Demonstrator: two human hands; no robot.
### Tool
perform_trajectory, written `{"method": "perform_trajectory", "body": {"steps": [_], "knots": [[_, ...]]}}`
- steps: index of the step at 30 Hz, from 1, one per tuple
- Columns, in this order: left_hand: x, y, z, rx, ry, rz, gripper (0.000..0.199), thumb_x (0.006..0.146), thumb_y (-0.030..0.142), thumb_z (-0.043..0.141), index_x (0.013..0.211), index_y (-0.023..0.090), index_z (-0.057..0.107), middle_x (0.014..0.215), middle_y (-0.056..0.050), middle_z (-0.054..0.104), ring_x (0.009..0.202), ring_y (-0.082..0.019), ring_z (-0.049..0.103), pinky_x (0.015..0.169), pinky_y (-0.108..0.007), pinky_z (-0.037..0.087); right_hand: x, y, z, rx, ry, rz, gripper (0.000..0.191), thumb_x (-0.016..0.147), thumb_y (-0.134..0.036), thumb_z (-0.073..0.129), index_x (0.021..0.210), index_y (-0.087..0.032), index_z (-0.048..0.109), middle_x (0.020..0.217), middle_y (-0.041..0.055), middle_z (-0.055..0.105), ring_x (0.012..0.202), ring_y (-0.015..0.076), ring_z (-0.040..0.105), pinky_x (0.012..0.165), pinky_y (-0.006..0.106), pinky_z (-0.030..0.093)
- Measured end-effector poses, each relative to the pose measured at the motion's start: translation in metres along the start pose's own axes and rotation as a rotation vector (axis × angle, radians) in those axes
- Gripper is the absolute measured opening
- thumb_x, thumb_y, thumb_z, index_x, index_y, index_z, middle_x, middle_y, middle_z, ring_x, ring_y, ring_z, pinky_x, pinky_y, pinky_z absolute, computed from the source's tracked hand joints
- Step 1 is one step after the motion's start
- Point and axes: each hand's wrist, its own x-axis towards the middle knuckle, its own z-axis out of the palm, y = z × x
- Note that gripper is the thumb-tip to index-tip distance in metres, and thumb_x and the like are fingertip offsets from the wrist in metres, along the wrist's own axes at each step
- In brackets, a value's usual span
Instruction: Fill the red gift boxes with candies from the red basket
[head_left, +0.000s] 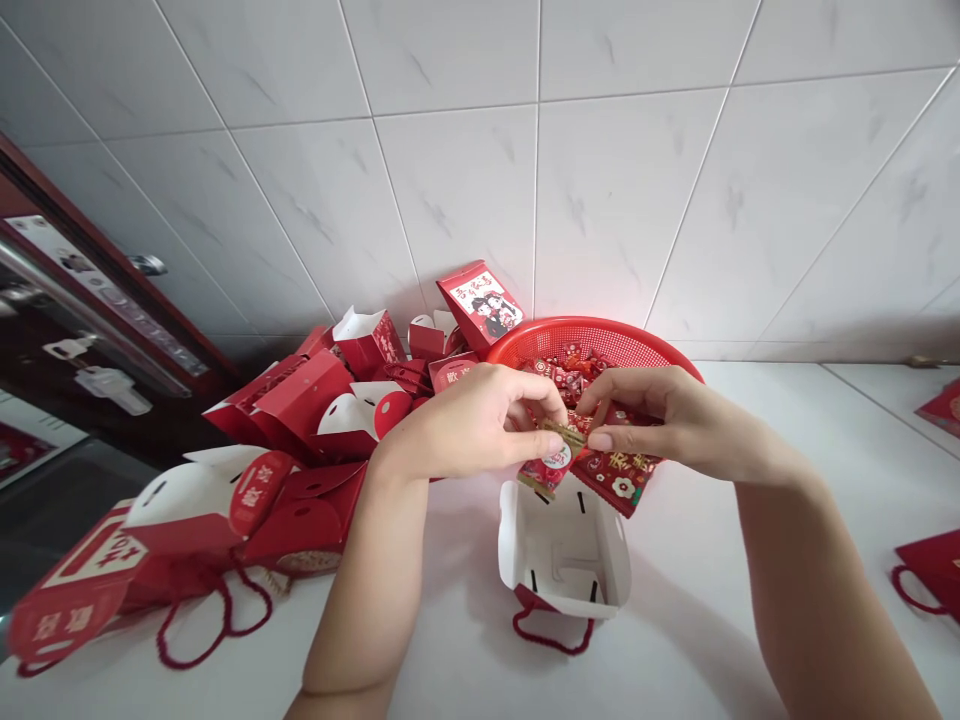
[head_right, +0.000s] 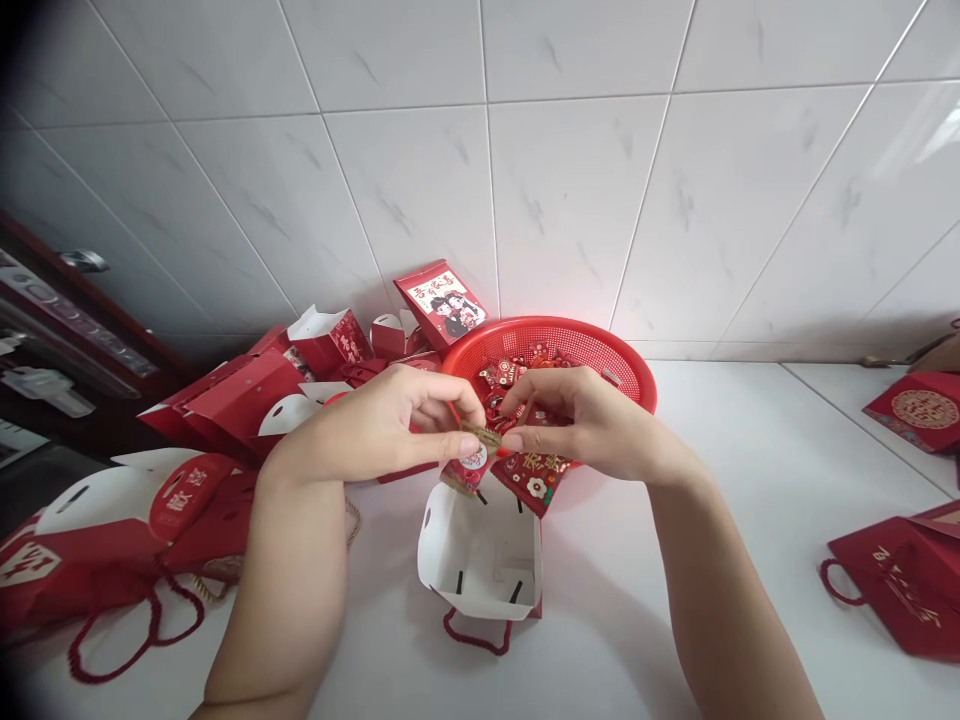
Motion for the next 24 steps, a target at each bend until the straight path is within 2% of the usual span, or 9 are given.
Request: {"method": "perform_trajectory", "body": {"steps": [3,8,12,15,19,24], "knots": [[-0.003,0.01,0.009,0.196,-0.096,-0.02,0.002,0.084,0.016,0.065,0.083,0.018,0.066,0.082,0.001,0.073,0.07,-0.013,0.066,0.061,-0.024,0.045,-0.007,-0.005,-0.004,-0.121,0.02,0.029,0.023,0.09,-0.041,0.072,0.094,-0.018,0.068,0.066,-0.0024,0.056,0.057,0.0101,0.047,0.049,0.023,0.038],[0.005,0.018,0.037,0.456,-0.374,0.004,0.022,0.076,0.003,0.06,0.061,0.018,0.054,0.059,0.003,0.06,0.054,-0.012,0.05,0.051,-0.028,0.029,-0.017,-0.009,-0.008,-0.208,0.032,0.012,0.024,0.094,-0.043,0.067,0.092,-0.019,0.069,0.071,-0.0001,0.06,0.059,0.0109,0.049,0.049,0.023,0.041],[0.016,0.013,0.057,0.576,-0.501,0.012,0.028,0.067,0.001,0.059,0.054,0.019,0.043,0.053,0.001,0.051,0.05,-0.014,0.043,0.046,-0.032,0.023,-0.02,-0.011,-0.009,-0.223,0.018,-0.012,0.025,0.095,-0.045,0.065,0.091,-0.02,0.068,0.076,0.0011,0.064,0.062,0.0119,0.051,0.051,0.024,0.044],[0.022,0.01,0.066,0.662,-0.563,-0.061,0.02,0.072,0.004,0.06,0.061,0.019,0.053,0.064,-0.003,0.061,0.056,-0.017,0.051,0.045,-0.031,0.026,-0.022,-0.013,-0.012,-0.241,0.036,-0.02,0.022,0.095,-0.042,0.065,0.091,-0.02,0.069,0.074,0.0003,0.063,0.061,0.0117,0.051,0.051,0.023,0.044],[0.024,0.015,0.07,0.78,-0.609,-0.177,0.007,0.08,0.01,0.065,0.082,0.015,0.07,0.086,-0.011,0.073,0.073,-0.024,0.066,0.049,-0.03,0.034,-0.025,-0.014,-0.016,-0.239,0.057,-0.011,0.023,0.094,-0.043,0.067,0.089,-0.021,0.068,0.069,-0.0003,0.061,0.058,0.0122,0.051,0.048,0.024,0.043],[0.024,0.022,0.075,0.906,-0.691,-0.121,0.013,0.077,0.008,0.073,0.089,0.012,0.075,0.089,-0.014,0.076,0.084,-0.028,0.072,0.062,-0.032,0.047,-0.029,-0.015,-0.015,-0.245,0.044,-0.05,0.021,0.093,-0.041,0.067,0.089,-0.02,0.069,0.068,0.001,0.063,0.056,0.0132,0.053,0.046,0.025,0.045]]}}
